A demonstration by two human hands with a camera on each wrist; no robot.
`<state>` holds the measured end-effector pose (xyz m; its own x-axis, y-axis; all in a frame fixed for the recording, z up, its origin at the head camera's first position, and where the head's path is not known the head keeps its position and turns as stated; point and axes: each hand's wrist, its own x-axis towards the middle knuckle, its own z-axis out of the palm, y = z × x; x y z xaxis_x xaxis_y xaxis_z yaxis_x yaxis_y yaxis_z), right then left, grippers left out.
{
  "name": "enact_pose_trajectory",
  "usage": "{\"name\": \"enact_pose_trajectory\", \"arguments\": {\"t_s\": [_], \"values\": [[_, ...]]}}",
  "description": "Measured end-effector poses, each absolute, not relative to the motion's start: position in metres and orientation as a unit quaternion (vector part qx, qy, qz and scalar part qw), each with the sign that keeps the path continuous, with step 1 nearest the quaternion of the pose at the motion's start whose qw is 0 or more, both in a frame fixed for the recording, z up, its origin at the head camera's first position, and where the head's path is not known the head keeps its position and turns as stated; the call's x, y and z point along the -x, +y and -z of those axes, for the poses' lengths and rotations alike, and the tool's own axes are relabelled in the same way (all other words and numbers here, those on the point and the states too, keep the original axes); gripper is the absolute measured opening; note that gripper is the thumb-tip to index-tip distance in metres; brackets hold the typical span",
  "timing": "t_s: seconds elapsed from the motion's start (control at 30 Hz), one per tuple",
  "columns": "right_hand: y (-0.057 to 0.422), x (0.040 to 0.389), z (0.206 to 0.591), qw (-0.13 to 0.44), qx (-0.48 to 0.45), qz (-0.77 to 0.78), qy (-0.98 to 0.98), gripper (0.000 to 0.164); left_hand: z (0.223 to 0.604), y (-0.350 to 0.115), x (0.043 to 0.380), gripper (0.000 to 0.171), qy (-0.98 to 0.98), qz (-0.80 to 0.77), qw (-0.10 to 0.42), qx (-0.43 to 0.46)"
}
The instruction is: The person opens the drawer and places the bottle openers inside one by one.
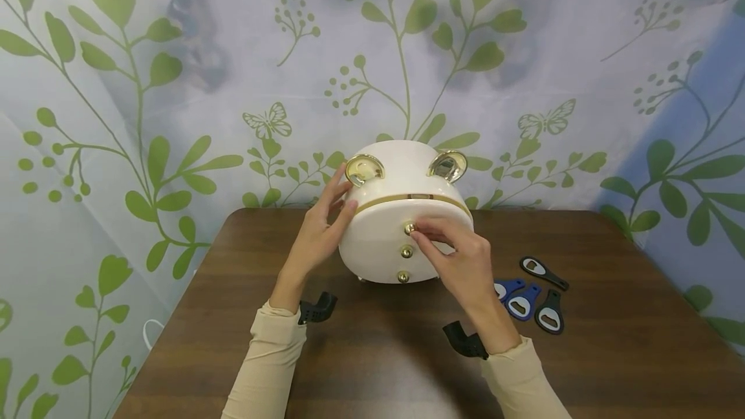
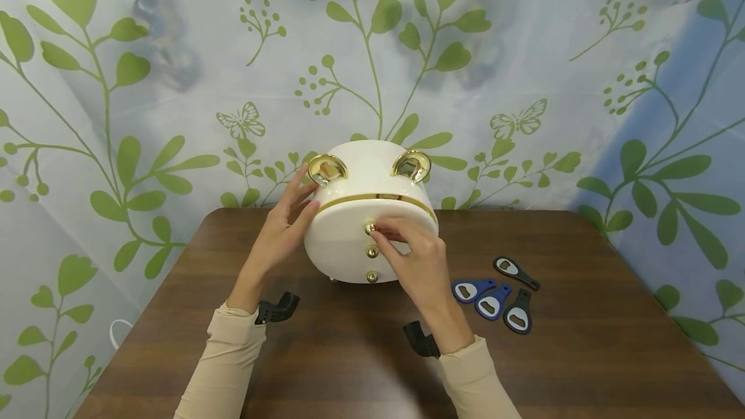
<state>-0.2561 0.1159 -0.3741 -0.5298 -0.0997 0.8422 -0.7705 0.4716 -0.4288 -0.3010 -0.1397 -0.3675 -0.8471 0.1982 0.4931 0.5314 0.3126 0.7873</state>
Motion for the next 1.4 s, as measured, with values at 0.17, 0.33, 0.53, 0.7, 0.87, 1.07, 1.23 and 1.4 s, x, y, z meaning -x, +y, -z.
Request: {"name": "enact_pose_trajectory", "arguments": {"t_s": [0.17, 0.33, 0.53, 0.7, 0.87, 1.07, 1.23, 1.4], "values": [[0.115, 0.259, 0.375, 0.413, -0.286, -0.424, -0.753, 0.025, 0.365, -0.139, 0.301, 0.066, -0.794, 0.54, 0.158, 0.229], [0.112, 0.261, 0.373, 0.419, -0.282, -0.43, -0.748, 0.025, 0.363, -0.138, 0.302, 0.07, -0.79, 0.547, 0.157, 0.228], [0.11, 0.264, 0.376, 0.42, -0.272, -0.435, -0.748, 0.024, 0.362, -0.138, 0.302, 0.071, -0.79, 0.548, 0.154, 0.228], [0.11, 0.267, 0.377, 0.42, -0.268, -0.437, -0.749, 0.023, 0.362, -0.139, 0.302, 0.068, -0.796, 0.54, 0.157, 0.223], [0.11, 0.268, 0.378, 0.419, -0.262, -0.443, -0.748, 0.023, 0.364, -0.139, 0.303, 0.066, -0.79, 0.545, 0.158, 0.231], [0.111, 0.27, 0.381, 0.409, -0.259, -0.452, -0.75, 0.021, 0.366, -0.138, 0.304, 0.066, -0.794, 0.541, 0.157, 0.229], [0.111, 0.269, 0.382, 0.398, -0.247, -0.459, -0.755, 0.022, 0.366, -0.137, 0.303, 0.067, -0.798, 0.537, 0.155, 0.226], [0.111, 0.27, 0.385, 0.374, -0.238, -0.479, -0.758, 0.021, 0.368, -0.138, 0.304, 0.067, -0.798, 0.537, 0.155, 0.225]]}}
